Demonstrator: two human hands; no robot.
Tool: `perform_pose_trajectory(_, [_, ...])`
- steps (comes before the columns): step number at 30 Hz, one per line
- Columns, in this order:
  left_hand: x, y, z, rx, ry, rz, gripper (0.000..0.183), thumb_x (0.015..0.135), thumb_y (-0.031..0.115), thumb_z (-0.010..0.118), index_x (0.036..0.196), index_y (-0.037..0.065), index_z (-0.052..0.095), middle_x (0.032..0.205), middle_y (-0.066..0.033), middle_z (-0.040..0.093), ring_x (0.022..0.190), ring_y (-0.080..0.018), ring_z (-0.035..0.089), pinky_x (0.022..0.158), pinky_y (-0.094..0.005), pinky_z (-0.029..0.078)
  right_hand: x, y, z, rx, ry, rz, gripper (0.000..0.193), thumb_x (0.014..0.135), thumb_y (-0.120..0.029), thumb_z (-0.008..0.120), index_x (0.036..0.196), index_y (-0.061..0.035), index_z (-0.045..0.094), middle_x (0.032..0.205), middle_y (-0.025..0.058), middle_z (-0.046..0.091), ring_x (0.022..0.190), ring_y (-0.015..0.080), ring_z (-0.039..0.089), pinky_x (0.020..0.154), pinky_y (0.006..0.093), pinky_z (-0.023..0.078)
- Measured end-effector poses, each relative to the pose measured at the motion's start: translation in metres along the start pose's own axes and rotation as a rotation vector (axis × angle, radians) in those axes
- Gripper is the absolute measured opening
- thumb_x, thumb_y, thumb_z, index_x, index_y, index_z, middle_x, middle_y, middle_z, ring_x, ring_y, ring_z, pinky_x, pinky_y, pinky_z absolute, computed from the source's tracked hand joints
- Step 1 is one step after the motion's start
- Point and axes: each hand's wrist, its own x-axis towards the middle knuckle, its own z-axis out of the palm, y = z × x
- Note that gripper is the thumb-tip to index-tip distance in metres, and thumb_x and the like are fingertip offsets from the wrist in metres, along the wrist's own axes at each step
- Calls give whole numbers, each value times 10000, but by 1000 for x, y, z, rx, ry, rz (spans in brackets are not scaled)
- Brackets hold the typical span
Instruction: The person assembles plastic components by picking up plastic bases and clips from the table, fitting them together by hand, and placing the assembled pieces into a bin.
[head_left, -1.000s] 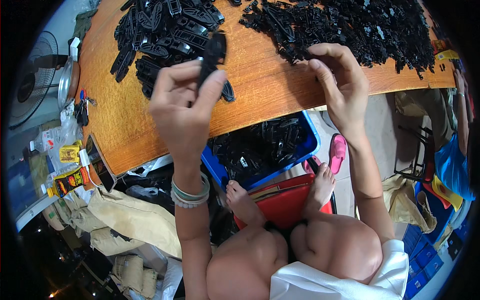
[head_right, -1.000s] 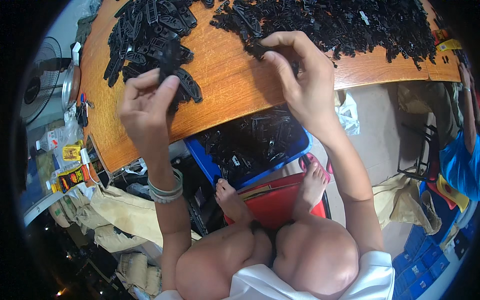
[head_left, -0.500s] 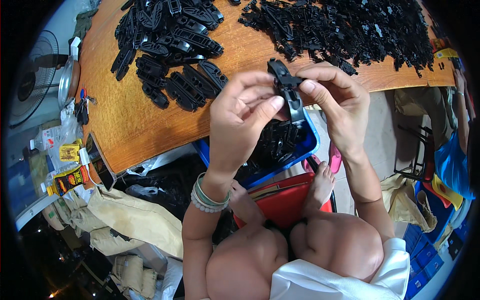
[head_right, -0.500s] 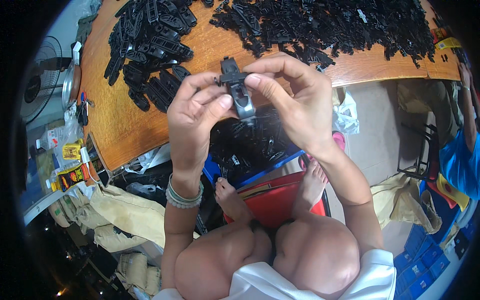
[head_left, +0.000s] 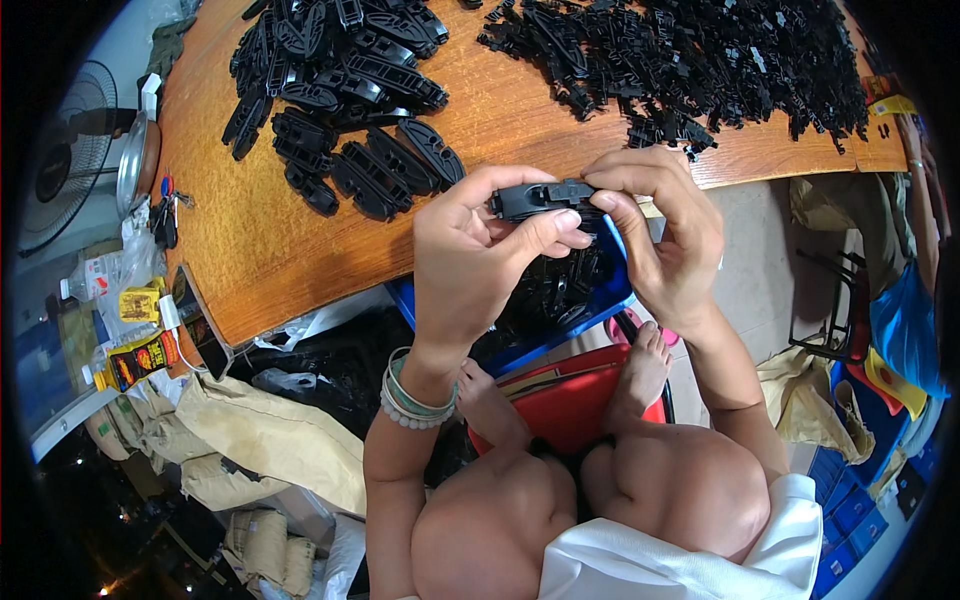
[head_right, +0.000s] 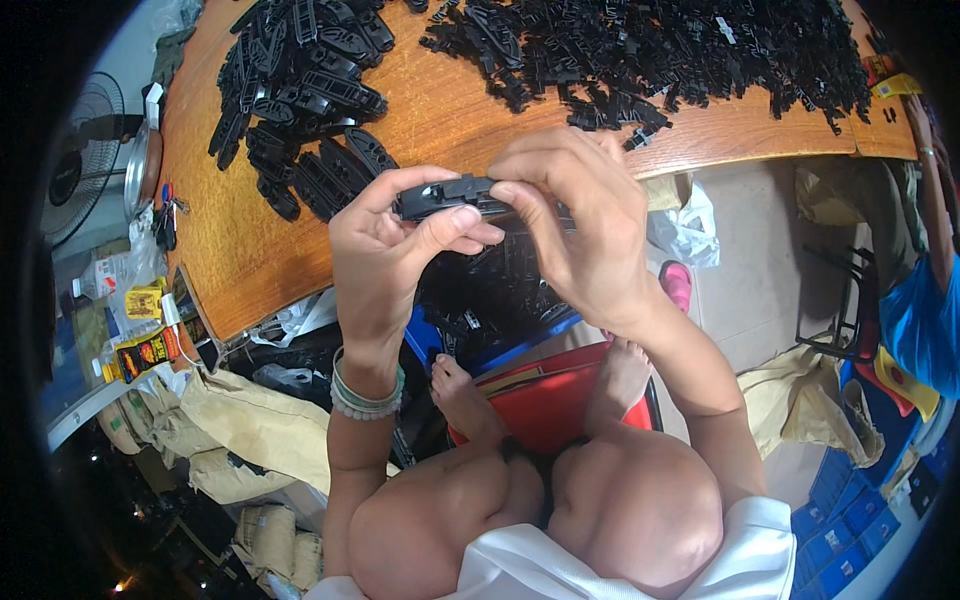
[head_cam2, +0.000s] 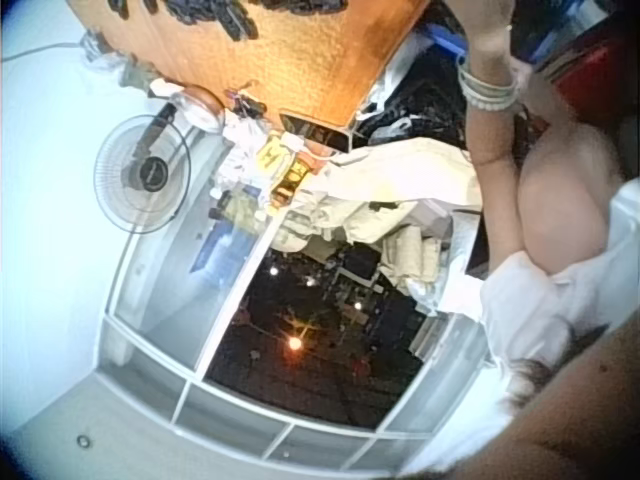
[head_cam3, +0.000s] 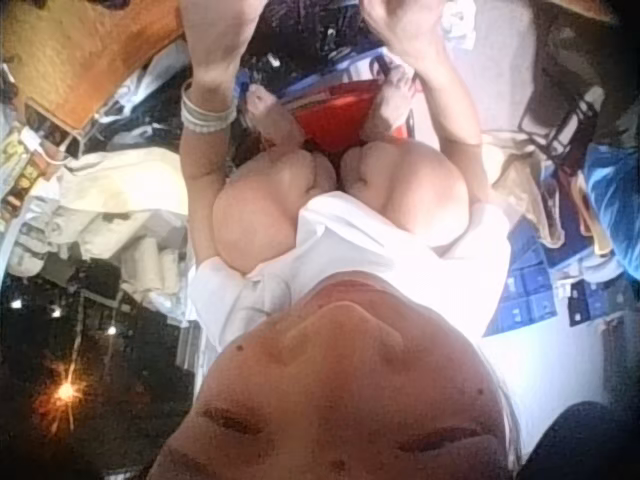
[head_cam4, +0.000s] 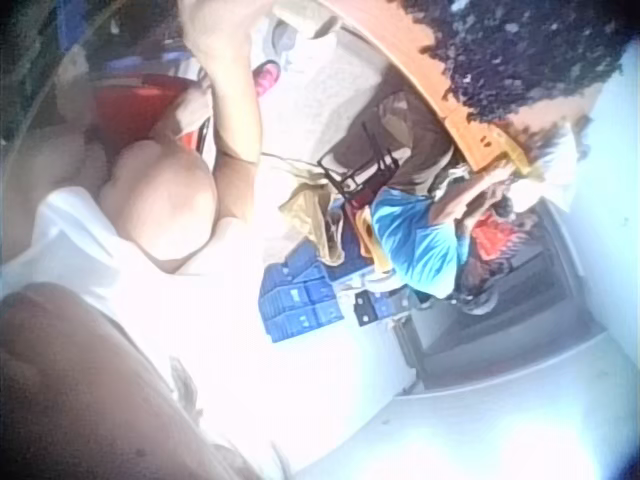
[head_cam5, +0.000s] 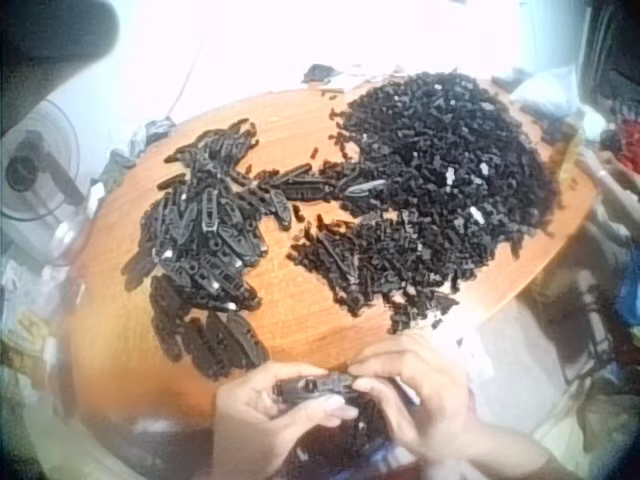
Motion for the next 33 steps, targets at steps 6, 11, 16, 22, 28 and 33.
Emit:
perform_pose_trajectory(6, [-5, -3, -3, 110, 6, 89, 212, 791, -79, 598, 1002, -89, 576, 852, -161, 645, 758, -193, 663, 674, -265, 557, -5, -5, 2, 357, -72, 299, 229, 752, -41, 677, 976, -9, 649, 820, 84, 640, 725, 170, 592, 645, 276, 458])
perform_pose_trajectory(11, [-10, -6, 1, 116, -12, 47, 181, 806, -46, 592, 984, -71, 610, 879, -129, 653, 742, -153, 646, 656, -240, 525, -15, -5, 4, 446, -89, 495, 200, 773, -78, 687, 946, 18, 660, 789, 98, 631, 679, 147, 594, 614, 273, 461])
perform_pose_trajectory(16, [-5, -5, -30, 624, 98, 312, 171, 784, 56, 651, 932, -26, 631, 828, -98, 635, 687, -147, 606, 588, -266, 483, -11, -7, -14, 558, -454, 610, 175, 813, -35, 632, 974, 32, 645, 853, 118, 626, 700, 164, 605, 647, 277, 477])
perform_pose_trajectory(22, [21, -13, -36, 1480, 467, 629, 226, 731, 179, 732, 835, 20, 610, 750, -81, 520, 672, -236, 554, 537, -320, 455, 16, 18, 4, -170, 4, 63, 123, 757, -2, 627, 879, 16, 632, 832, 125, 581, 781, 285, 559, 696, 369, 452])
perform_pose_trajectory(28, [17, -19, -26, 1506, 440, 619, 231, 707, 137, 729, 856, 28, 591, 807, -84, 506, 707, -240, 565, 546, -322, 470, 36, 33, 23, -576, -20, -67, 154, 703, -54, 695, 846, -49, 637, 864, 57, 558, 812, 235, 509, 699, 332, 404])
perform_pose_trajectory(33, [2, -23, -21, 1460, 410, 492, 188, 764, 85, 686, 922, 27, 603, 931, -121, 525, 741, -276, 599, 612, -330, 482, 19, 30, 27, -513, -55, -91, 186, 699, -19, 674, 870, -58, 613, 896, 54, 553, 831, 230, 509, 711, 336, 395])
